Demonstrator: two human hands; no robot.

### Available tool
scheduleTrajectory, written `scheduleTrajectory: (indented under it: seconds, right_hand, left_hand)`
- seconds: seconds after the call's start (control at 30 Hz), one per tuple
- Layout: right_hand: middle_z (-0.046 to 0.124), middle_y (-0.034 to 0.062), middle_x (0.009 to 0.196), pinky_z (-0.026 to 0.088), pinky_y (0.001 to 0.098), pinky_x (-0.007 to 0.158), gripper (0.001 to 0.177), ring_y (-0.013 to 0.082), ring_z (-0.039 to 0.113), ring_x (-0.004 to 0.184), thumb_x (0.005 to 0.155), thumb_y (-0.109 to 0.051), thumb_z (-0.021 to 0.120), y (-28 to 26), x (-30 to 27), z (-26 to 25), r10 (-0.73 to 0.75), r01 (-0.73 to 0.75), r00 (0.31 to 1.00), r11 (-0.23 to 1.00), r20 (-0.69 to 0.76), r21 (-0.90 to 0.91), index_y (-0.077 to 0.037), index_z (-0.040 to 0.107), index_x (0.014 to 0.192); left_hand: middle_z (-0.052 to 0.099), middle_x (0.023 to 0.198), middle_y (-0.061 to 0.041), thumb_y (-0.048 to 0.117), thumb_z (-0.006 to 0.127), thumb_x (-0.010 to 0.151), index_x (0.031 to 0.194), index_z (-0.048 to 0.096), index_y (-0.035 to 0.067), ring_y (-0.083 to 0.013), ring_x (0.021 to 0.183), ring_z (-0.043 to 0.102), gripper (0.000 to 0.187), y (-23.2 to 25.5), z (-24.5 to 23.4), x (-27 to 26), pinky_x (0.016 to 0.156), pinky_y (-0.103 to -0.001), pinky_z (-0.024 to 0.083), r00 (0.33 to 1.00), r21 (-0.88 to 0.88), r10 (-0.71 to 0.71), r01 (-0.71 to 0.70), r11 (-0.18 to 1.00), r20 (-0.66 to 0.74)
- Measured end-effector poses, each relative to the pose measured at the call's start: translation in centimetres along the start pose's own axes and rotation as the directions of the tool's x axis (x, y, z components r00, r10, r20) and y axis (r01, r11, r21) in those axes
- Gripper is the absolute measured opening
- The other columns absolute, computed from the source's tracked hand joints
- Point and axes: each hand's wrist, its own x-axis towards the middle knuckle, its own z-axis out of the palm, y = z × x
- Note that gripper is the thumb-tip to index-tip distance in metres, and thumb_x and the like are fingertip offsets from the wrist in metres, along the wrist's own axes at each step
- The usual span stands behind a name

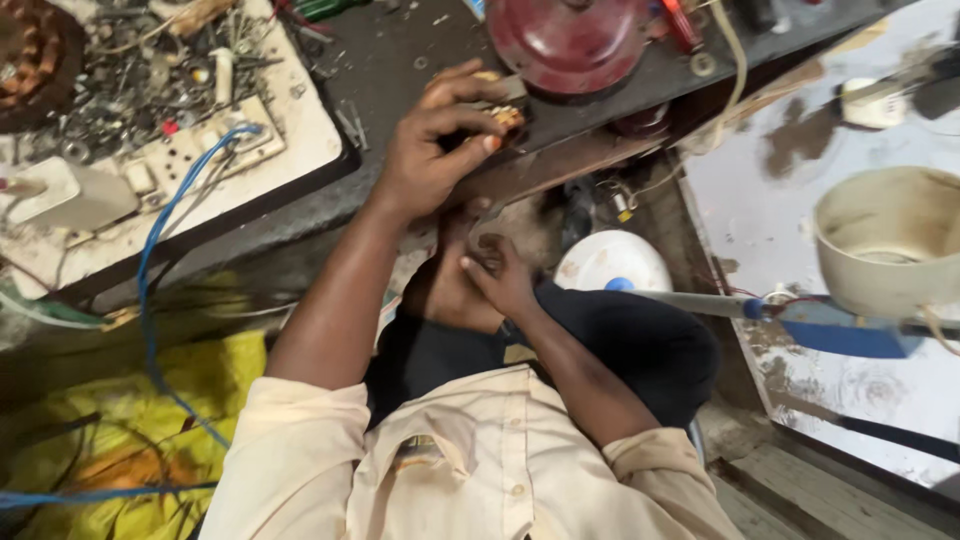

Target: The person sits at a cluttered workbench and manipulates a small electrical component, possibly a transformer, using their hands. They handle a blue wire, stripping and twisting it, and appear to be making connections to the component.

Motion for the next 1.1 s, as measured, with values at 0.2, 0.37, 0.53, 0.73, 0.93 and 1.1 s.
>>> scheduleTrajectory:
  seconds: [0.2, 0.37, 0.53, 0.73, 0.93, 1.1]
  right_hand:
    - [0.058, 0.0229, 0.126, 0.054, 0.0417, 0.095, 0.083, 0.0323, 0.062, 0.116, 0.079, -0.037, 0.087, 2.7, 3.7, 5.5, 0.032, -0.024, 0.993, 0.998, -0.114, 0.066, 0.007, 0.044, 0.135]
    - [0.058, 0.0220, 0.116, 0.053, 0.0434, 0.091, 0.081, 0.0334, 0.061, 0.108, 0.066, -0.026, 0.092, 3.3, 4.9, 5.8, 0.027, -0.036, 0.977, 0.999, -0.212, -0.039, 0.005, 0.046, 0.125]
    - [0.052, 0.0202, 0.125, 0.055, 0.0418, 0.095, 0.083, 0.0295, 0.060, 0.116, 0.072, -0.022, 0.087, 2.8, 5.3, 4.9, 0.076, -0.059, 0.994, 0.981, -0.083, 0.186, 0.004, 0.035, 0.130]
    - [0.057, 0.0213, 0.123, 0.057, 0.0411, 0.093, 0.083, 0.0299, 0.063, 0.112, 0.072, -0.023, 0.089, 1.6, 5.5, 4.6, 0.081, -0.080, 0.994, 0.997, -0.073, 0.010, 0.004, 0.037, 0.130]
    - [0.056, 0.0216, 0.123, 0.056, 0.0412, 0.093, 0.085, 0.0312, 0.064, 0.112, 0.075, -0.024, 0.087, 0.7, 5.4, 3.8, 0.053, -0.053, 0.999, 0.998, -0.004, 0.039, 0.006, 0.033, 0.133]
    - [0.060, 0.0193, 0.119, 0.058, 0.0398, 0.089, 0.085, 0.0297, 0.067, 0.106, 0.073, -0.025, 0.087, -0.3, 5.5, 3.6, 0.115, -0.115, 0.993, 0.992, -0.011, -0.046, 0.005, 0.035, 0.133]
  left_hand:
    - [0.067, 0.136, -0.003, 0.007, 0.075, 0.095, 0.107, 0.078, 0.010, -0.0339, 0.155, 0.039, 0.013, 0.0, 0.0, 0.5, 0.129, -0.053, 0.034, 1.000, -0.003, -0.025, 0.025, 1.000, 0.017]
    - [0.067, 0.136, -0.004, 0.006, 0.073, 0.093, 0.106, 0.078, 0.012, -0.0348, 0.154, 0.040, 0.015, 0.2, -0.2, 0.7, 0.127, -0.053, 0.035, 0.999, 0.034, -0.038, 0.037, 0.999, 0.010]
    - [0.068, 0.133, -0.004, 0.008, 0.077, 0.091, 0.104, 0.078, 0.012, -0.0351, 0.151, 0.045, 0.014, 0.3, -0.1, 0.9, 0.124, -0.052, 0.039, 1.000, 0.057, -0.016, 0.016, 0.998, -0.002]
    - [0.068, 0.133, -0.004, 0.007, 0.079, 0.090, 0.106, 0.077, 0.013, -0.0346, 0.151, 0.046, 0.016, 0.2, -0.1, 0.9, 0.125, -0.052, 0.039, 1.000, 0.046, 0.005, -0.005, 0.999, -0.015]
    - [0.067, 0.134, -0.003, 0.006, 0.077, 0.090, 0.105, 0.078, 0.014, -0.0343, 0.152, 0.043, 0.017, -0.3, 0.0, 0.6, 0.125, -0.052, 0.040, 1.000, 0.047, -0.010, 0.011, 0.999, -0.009]
    - [0.067, 0.134, -0.003, 0.007, 0.077, 0.090, 0.106, 0.077, 0.014, -0.0346, 0.152, 0.044, 0.017, -0.2, 0.0, 0.6, 0.124, -0.052, 0.041, 1.000, 0.049, 0.000, 0.001, 0.999, -0.012]
